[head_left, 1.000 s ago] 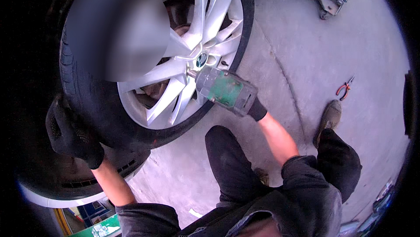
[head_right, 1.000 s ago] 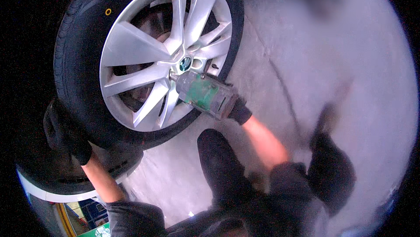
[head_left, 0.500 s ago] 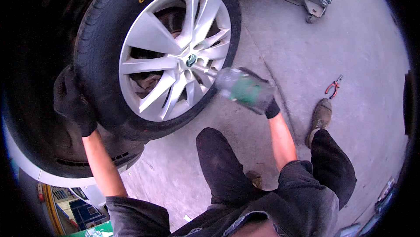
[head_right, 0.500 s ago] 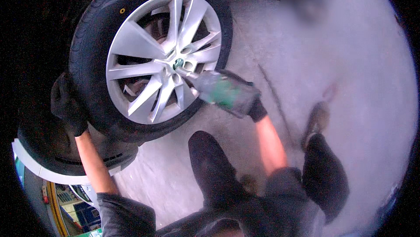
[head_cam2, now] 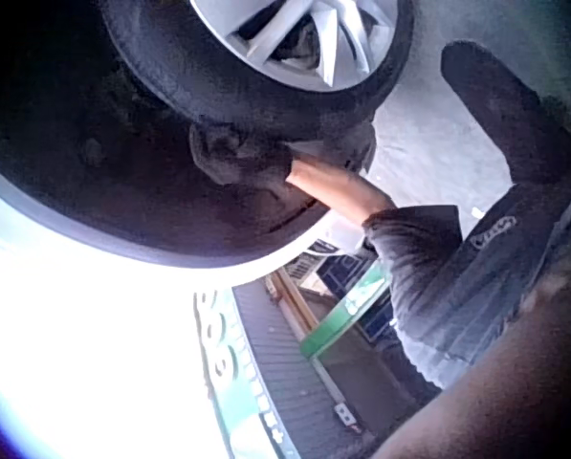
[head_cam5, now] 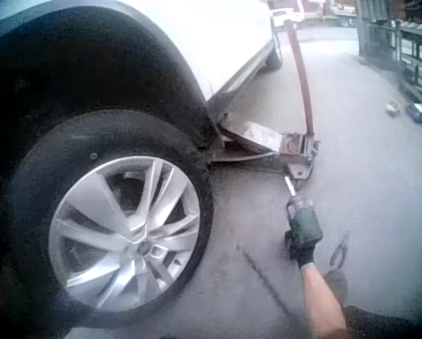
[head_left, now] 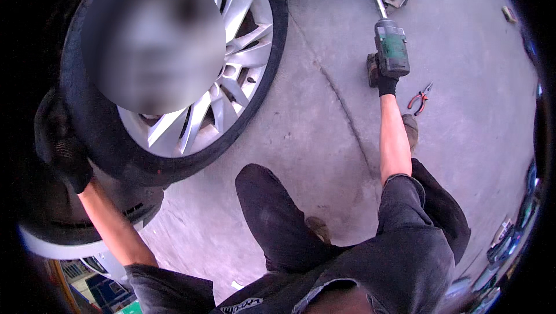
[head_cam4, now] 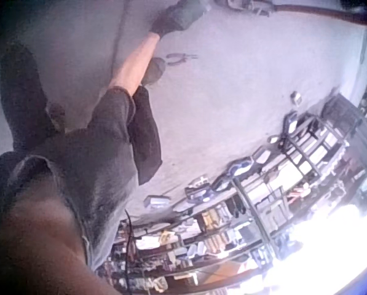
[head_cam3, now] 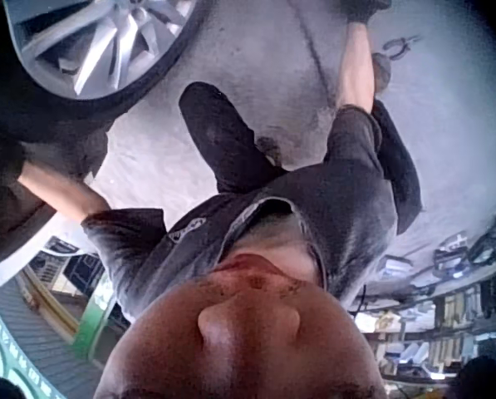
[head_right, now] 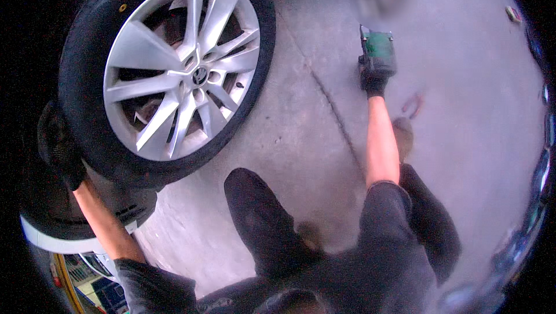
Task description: The person installs a wheel onto a vehicle by lifting the wheel onto the hub, placing lug nuts by hand, tightening them with a power impact wrench, and removing a plastic center cap with pliers.
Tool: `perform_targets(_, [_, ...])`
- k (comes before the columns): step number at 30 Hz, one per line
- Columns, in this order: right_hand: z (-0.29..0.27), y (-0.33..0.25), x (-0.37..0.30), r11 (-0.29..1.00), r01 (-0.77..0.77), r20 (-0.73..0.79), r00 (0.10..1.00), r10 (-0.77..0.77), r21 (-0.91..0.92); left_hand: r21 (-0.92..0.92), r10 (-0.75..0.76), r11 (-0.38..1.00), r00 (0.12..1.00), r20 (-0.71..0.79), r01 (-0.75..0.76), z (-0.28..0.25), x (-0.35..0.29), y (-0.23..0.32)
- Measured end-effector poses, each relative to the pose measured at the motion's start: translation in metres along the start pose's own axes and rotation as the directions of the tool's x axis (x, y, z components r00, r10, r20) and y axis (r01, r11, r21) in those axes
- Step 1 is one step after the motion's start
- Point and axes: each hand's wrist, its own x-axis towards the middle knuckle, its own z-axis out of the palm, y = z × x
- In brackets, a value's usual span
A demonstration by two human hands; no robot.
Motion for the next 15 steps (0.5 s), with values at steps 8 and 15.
perform_targets(8, [-0.034,-0.027,-0.043,0.979,-0.181,-0.213,0.957,0.197,0.096,-0.618,0.003,0.381,0.668,0.744,0.688,0.096,-0.078,0.155])
perform_targets(15, [-0.092,-0.311,-0.110,0.543,-0.507,0.689,0.697,-0.197,0.669,-0.459,0.066,-0.327,0.504,0.861,0.826,0.230,-0.178,0.194])
